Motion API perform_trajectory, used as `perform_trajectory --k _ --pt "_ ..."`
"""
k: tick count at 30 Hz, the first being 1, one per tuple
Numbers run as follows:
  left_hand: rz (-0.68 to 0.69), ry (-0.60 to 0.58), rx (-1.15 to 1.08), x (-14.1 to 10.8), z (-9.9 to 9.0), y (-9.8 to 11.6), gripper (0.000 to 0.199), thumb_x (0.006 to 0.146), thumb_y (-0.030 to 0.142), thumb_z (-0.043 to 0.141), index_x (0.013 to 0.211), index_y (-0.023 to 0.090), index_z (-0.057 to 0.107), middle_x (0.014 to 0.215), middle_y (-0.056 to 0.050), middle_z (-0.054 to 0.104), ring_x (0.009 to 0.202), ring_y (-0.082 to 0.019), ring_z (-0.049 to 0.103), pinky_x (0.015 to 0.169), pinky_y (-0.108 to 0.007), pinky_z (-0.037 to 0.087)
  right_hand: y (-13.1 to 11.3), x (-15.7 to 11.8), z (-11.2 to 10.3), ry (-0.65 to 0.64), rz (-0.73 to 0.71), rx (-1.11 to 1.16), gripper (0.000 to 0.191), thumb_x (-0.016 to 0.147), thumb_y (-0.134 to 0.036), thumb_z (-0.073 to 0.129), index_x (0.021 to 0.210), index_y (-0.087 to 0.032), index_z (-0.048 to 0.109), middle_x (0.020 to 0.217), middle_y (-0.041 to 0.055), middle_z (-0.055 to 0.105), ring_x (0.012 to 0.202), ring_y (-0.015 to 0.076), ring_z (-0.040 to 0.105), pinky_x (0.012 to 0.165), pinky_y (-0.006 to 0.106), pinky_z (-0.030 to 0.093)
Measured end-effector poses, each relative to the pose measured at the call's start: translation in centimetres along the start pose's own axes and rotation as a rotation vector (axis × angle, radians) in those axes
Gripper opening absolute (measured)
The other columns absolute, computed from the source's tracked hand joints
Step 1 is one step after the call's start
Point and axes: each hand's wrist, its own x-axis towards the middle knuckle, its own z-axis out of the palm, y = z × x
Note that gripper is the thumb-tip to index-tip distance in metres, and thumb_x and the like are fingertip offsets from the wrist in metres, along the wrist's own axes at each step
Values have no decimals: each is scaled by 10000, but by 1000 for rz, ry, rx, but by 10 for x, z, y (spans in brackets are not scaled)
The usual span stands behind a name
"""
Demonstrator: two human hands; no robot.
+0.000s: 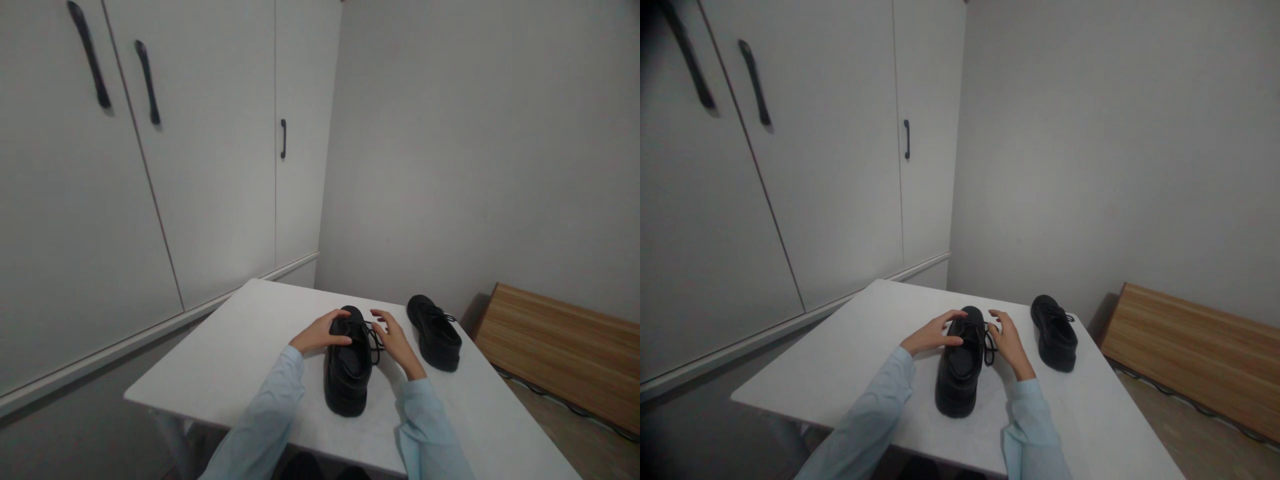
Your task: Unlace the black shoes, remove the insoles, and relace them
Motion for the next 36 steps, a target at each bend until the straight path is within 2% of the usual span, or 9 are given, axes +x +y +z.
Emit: perform_trajectory --k 3,6,11,14,21,28,36 --pt "6 35 -76 3 2 -4 499 742 401 674 1177 203 529 1269 -114 553 1190 -236 501 1007 -374 368 -9 -3 -4 -61 0 61 423 801 -413 525 1188 -244 543 1266 88 555 1176 257 499 991 451 381" --pt "25 123 -133 7 3 -12 375 792 402 610 1086 176 551 1147 -120 612 1090 -210 568 951 -351 418 -17 -5 -7 -168 -66 106 491 768 -435 606 1222 -262 530 1300 74 534 1244 254 447 1057 447 322" --pt "-36 284 18 9 0 -24 248 750 389 637 858 168 610 905 -61 651 899 -197 602 798 -315 471 -19 -7 -5 -296 -109 136 591 667 -416 720 1202 -233 549 1305 91 520 1263 256 430 1099 428 277" --pt "-39 284 86 8 -1 -25 211 730 368 648 800 169 645 866 -51 644 877 -198 586 792 -312 461 -18 -8 -3 -306 -87 127 565 657 -395 726 1172 -225 566 1304 99 517 1280 262 409 1107 440 255" --pt "-27 260 120 7 -1 -20 163 733 323 638 807 180 664 885 -45 645 899 -207 569 826 -328 436 -25 -10 -5 -305 -29 146 609 654 -362 732 1213 -235 527 1291 96 528 1237 266 450 1078 459 286" --pt "-17 266 114 7 1 -21 185 757 347 615 796 170 648 867 -46 638 863 -193 570 763 -294 439 -24 -10 -5 -312 -87 153 522 667 -369 717 1146 -231 562 1219 75 564 1196 249 478 1063 423 311" --pt "16 266 93 7 3 -16 198 816 353 552 821 162 602 838 -31 626 818 -166 570 722 -264 424 -21 -10 -4 -325 -83 146 560 674 -372 717 1186 -230 541 1261 84 536 1224 250 452 1074 420 292"
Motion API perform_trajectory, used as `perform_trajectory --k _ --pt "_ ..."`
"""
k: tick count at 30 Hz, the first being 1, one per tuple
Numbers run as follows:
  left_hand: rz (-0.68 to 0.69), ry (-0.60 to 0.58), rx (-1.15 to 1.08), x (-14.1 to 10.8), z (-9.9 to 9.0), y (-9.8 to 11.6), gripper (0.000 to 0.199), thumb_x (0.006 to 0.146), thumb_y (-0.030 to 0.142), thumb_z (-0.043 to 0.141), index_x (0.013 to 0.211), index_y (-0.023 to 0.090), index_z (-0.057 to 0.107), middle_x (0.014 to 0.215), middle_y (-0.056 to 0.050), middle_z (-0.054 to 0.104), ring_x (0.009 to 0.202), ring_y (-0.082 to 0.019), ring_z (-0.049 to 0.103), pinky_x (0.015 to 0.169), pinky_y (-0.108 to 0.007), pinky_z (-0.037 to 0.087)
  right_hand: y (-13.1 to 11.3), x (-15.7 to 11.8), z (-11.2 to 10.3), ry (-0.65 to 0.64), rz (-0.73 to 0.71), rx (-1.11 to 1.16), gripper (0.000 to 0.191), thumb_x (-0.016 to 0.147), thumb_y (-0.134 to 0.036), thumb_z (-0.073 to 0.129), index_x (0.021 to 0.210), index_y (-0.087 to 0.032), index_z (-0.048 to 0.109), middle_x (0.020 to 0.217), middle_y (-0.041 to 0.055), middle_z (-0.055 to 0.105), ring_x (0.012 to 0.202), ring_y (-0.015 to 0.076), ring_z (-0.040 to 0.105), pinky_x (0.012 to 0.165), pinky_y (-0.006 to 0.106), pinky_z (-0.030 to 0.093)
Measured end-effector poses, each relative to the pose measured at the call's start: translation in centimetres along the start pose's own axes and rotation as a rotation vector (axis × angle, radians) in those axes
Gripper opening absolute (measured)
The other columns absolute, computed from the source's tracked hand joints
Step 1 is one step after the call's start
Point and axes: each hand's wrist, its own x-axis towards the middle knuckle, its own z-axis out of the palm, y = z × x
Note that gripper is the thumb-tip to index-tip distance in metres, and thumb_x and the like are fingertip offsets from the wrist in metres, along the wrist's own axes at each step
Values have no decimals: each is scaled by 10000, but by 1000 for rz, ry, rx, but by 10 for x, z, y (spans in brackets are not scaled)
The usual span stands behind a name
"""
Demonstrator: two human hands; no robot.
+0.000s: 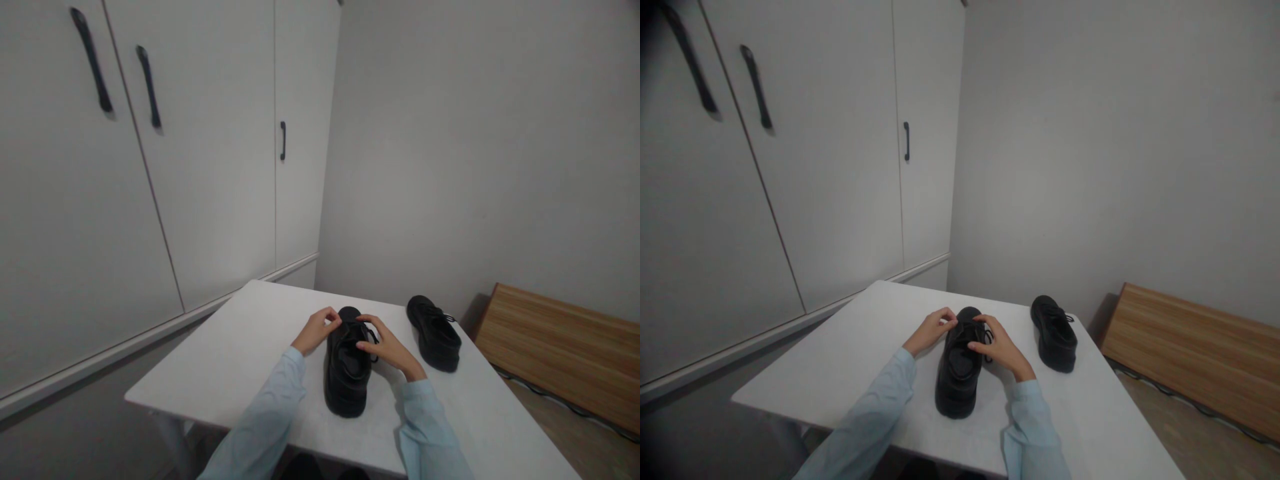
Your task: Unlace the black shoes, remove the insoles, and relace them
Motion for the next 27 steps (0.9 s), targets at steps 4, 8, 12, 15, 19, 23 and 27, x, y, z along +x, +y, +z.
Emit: perform_trajectory --k 4,8,12,15,19,23,27 --pt "-9 1 -44 1 1 2 195 822 356 543 821 164 577 828 -29 623 814 -160 569 683 -247 424 0 0 0 10 8 1 592 668 -360 723 1215 -244 529 1276 86 531 1229 255 452 1075 439 291" --pt "-19 -11 -111 2 2 2 192 831 355 535 817 165 552 806 -30 632 806 -156 578 699 -251 429 -1 0 1 17 32 -11 584 662 -365 726 1199 -237 536 1274 92 533 1224 259 458 1069 447 298" --pt "-29 -31 -155 2 3 -1 198 834 365 538 821 167 536 794 -25 630 794 -151 580 725 -260 428 -1 0 2 21 29 -8 576 652 -365 728 1183 -233 549 1261 92 546 1213 263 471 1062 449 306" --pt "-40 -43 -202 3 2 0 194 820 357 555 829 166 524 758 -8 602 756 -140 568 703 -252 417 -1 0 2 26 34 -5 559 650 -364 726 1165 -231 556 1246 91 557 1196 265 485 1050 452 319" --pt "-87 -80 -290 2 0 8 162 787 300 586 831 168 503 706 20 558 712 -120 542 701 -245 398 -2 0 2 19 37 -3 542 658 -364 721 1153 -226 550 1236 90 558 1187 262 486 1040 448 327" --pt "-103 -86 -408 -1 -3 17 233 690 221 662 829 173 480 766 13 565 761 -124 545 725 -245 398 -3 -1 2 7 34 -4 544 661 -372 720 1154 -221 545 1227 90 561 1183 263 487 1038 444 326" --pt "-124 -51 -476 -1 -3 19 287 645 195 688 820 181 462 811 3 577 838 -142 564 783 -265 408 -3 0 2 17 25 3 541 650 -369 727 1143 -225 556 1212 81 575 1176 264 496 1036 442 331"
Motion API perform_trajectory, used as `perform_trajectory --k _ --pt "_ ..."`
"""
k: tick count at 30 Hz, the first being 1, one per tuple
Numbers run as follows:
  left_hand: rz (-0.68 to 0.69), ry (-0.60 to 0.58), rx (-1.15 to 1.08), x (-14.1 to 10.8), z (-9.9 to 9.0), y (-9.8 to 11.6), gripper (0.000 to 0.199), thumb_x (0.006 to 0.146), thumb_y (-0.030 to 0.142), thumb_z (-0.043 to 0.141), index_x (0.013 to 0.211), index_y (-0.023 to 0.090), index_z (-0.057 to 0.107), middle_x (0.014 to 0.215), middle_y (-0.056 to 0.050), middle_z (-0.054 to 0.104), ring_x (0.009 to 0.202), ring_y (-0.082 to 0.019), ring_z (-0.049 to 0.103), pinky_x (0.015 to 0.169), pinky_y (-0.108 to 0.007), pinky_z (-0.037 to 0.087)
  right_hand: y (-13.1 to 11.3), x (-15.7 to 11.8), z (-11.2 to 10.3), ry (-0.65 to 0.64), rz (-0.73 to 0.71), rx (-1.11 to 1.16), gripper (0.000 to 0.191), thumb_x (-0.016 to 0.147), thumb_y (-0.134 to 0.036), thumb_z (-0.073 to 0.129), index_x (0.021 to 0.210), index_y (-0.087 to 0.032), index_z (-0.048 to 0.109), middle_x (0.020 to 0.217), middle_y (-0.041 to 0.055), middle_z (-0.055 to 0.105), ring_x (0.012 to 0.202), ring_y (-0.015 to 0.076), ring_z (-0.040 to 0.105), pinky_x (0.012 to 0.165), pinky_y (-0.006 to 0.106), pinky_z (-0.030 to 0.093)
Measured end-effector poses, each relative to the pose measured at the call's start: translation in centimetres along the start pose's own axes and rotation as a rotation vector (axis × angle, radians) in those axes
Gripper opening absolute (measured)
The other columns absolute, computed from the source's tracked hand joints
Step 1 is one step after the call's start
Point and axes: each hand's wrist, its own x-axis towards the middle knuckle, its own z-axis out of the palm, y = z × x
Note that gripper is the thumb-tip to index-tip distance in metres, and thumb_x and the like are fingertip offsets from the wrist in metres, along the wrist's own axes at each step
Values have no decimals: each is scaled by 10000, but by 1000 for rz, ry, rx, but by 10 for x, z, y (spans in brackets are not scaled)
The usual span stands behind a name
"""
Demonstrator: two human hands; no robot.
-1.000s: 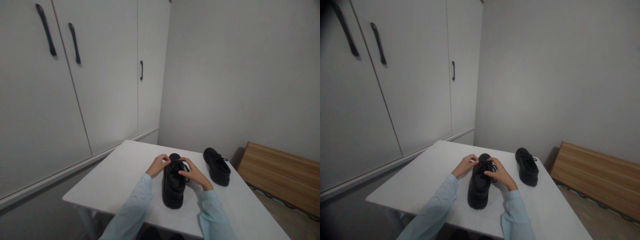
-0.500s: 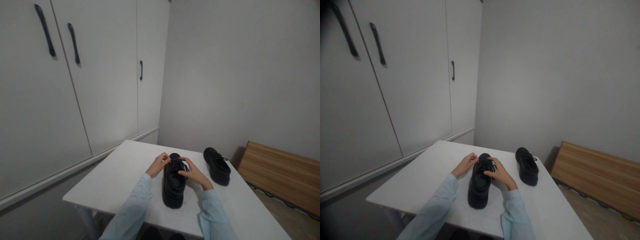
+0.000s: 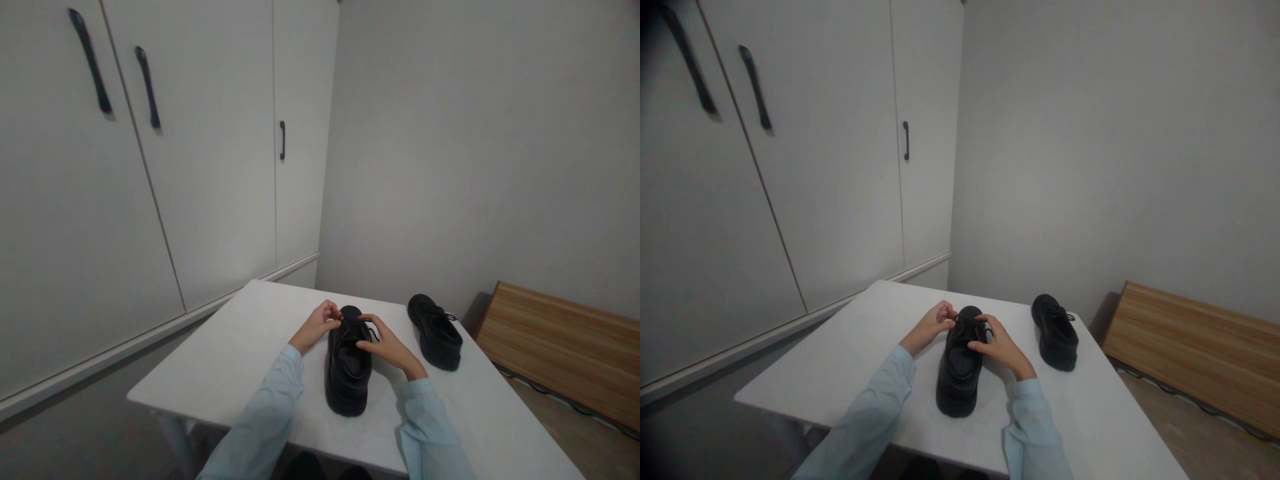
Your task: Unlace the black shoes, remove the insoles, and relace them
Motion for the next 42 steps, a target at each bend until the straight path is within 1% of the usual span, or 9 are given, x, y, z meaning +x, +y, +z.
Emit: perform_trajectory --k 8,11,15,18,21,27,31,36,42 --pt "35 90 -126 4 1 -4 280 663 239 688 792 181 447 823 10 572 819 -128 587 829 -290 439 -1 0 0 0 9 -9 545 654 -370 722 1150 -224 551 1212 84 574 1166 267 504 1026 444 346" --pt "44 109 -168 5 2 -4 293 662 246 691 788 180 435 813 16 557 774 -115 584 780 -273 453 -4 0 -1 -17 26 -12 564 661 -375 719 1169 -218 531 1237 88 558 1186 267 490 1033 440 337" --pt "27 80 -191 5 2 -4 281 679 264 671 795 182 428 825 18 540 693 -99 574 686 -257 466 -5 0 -1 -24 29 -14 571 669 -374 718 1179 -217 516 1255 93 545 1200 266 477 1043 440 323" --pt "51 109 -116 6 1 -5 254 664 238 660 771 178 438 808 9 535 700 -105 544 651 -250 469 -2 0 0 -20 20 -14 576 664 -376 724 1177 -217 516 1254 94 545 1199 264 477 1048 436 319" --pt "81 140 13 8 -2 -8 210 659 188 640 762 172 458 795 1 543 753 -122 544 668 -248 464 0 0 0 -17 12 -11 579 661 -379 724 1179 -219 520 1252 94 546 1194 267 480 1046 441 320" --pt "103 84 145 6 -8 -12 255 650 123 655 856 167 510 779 0 597 792 -138 583 722 -254 445 4 1 0 -25 15 -11 598 663 -393 723 1192 -219 504 1254 91 536 1207 264 461 1052 437 313" --pt "71 39 174 4 -9 -12 293 633 128 686 895 161 560 771 -16 628 790 -155 600 701 -257 448 5 1 0 -36 14 -14 596 671 -404 716 1195 -220 498 1258 92 528 1210 265 455 1053 441 311" --pt "35 46 205 4 -13 -15 292 593 153 738 850 154 599 790 -41 666 790 -166 616 725 -276 461 3 0 -1 -28 11 -8 584 667 -414 713 1185 -231 513 1255 87 536 1207 272 461 1051 444 312" --pt "17 59 269 4 -17 -16 261 606 223 750 821 152 621 760 -52 690 771 -181 645 710 -279 467 2 0 -1 -29 15 -6 586 666 -416 711 1184 -229 513 1269 89 529 1219 270 454 1059 446 305"
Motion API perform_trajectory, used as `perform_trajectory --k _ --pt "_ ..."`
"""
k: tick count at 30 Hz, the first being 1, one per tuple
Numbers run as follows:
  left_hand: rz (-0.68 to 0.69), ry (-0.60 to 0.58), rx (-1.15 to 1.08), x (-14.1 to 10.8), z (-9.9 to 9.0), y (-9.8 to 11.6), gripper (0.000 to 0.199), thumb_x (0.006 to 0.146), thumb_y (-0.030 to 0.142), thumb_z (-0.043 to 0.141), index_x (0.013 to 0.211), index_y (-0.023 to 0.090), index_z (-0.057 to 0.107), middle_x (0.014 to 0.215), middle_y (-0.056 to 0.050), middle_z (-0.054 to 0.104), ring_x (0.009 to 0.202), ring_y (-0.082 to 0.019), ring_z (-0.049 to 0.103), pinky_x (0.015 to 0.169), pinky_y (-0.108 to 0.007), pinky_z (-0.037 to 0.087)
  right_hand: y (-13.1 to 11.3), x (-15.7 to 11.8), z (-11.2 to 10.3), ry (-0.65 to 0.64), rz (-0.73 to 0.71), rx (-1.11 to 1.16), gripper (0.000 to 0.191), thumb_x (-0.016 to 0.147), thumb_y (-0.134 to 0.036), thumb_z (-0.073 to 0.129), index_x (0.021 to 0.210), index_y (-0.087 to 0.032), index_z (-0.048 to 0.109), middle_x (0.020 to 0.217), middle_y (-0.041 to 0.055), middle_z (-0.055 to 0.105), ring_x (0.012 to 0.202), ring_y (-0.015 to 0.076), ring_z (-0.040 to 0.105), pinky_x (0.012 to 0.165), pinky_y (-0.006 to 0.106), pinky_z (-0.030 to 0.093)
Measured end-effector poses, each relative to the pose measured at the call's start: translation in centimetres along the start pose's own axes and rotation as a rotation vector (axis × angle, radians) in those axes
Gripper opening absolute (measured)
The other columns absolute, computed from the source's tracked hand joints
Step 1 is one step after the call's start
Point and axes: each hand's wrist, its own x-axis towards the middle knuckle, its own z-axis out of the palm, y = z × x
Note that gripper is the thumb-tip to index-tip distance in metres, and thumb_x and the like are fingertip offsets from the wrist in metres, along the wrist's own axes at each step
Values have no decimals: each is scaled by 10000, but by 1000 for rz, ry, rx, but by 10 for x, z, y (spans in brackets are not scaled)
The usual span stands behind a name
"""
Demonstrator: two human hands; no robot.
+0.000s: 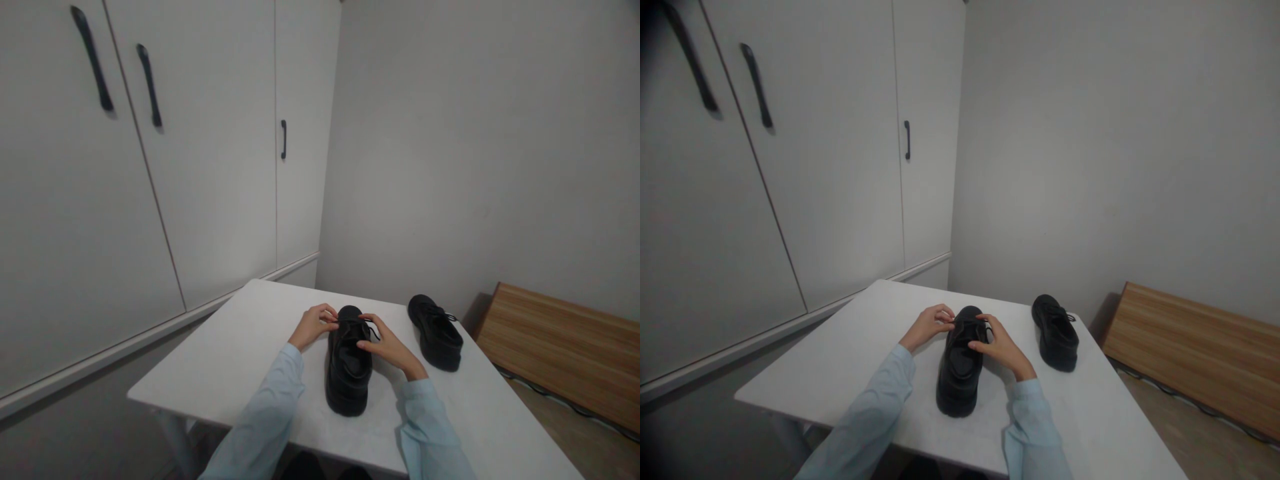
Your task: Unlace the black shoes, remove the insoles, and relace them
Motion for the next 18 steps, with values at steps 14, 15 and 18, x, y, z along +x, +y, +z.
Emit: perform_trajectory --k 14,15,18 --pt "-55 137 -141 1 0 3 266 653 267 697 771 177 476 646 28 616 623 -101 572 613 -208 406 0 -1 -1 -5 11 9 585 670 -410 713 1185 -225 506 1261 92 531 1216 273 458 1064 442 299" --pt "-64 157 -180 1 0 4 284 655 275 699 784 180 464 653 31 610 629 -100 576 618 -208 414 -1 -1 -1 -10 10 8 582 675 -410 710 1185 -222 503 1263 93 529 1215 270 459 1062 436 302" --pt "-88 207 -299 1 0 7 348 653 307 713 820 191 431 695 32 594 671 -110 606 644 -227 459 -2 -1 -2 -20 17 -6 584 685 -413 703 1191 -212 492 1274 98 517 1218 263 454 1061 425 304"
